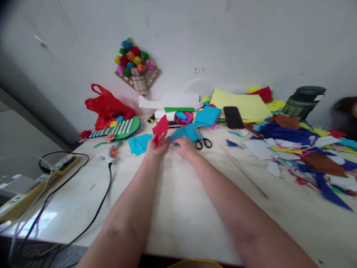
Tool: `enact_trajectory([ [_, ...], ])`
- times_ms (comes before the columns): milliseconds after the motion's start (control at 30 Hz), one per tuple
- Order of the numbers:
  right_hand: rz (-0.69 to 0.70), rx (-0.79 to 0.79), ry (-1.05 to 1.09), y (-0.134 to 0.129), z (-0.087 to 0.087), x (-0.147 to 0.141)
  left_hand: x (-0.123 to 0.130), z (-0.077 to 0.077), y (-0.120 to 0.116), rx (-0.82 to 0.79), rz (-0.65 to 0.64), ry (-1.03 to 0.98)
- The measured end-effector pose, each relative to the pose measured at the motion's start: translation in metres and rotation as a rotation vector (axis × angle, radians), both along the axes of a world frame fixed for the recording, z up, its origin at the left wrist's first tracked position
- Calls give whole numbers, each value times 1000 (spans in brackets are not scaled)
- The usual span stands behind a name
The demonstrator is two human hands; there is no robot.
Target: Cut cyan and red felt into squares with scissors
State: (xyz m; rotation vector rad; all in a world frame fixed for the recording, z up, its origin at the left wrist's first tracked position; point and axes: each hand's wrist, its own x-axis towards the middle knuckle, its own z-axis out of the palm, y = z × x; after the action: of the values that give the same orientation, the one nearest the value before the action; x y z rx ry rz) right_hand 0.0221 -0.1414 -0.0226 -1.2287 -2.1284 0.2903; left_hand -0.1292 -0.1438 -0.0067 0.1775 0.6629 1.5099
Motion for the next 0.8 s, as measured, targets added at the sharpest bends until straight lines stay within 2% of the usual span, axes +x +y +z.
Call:
enact_trajectory([
  [133, -101, -65, 91, -7, 7, 2, 0, 0, 1, 4, 1, 7],
  [233, -155, -56, 139, -8, 9, 5, 0, 0, 1, -2, -1, 9],
  [433, -44, 4, -29, -10, 11, 4, 0, 0, 1, -10, 0, 6],
  [600, -120, -13, 154, -9, 17, 11, 0, 0, 1, -19, 5, 6],
  [667, -109, -45, 137, -9, 18, 14, 0, 0, 2, -26, 11, 7],
  [800, 3, -53, 1, -11, 19, 13, 0, 0, 2, -19, 7, 14],
])
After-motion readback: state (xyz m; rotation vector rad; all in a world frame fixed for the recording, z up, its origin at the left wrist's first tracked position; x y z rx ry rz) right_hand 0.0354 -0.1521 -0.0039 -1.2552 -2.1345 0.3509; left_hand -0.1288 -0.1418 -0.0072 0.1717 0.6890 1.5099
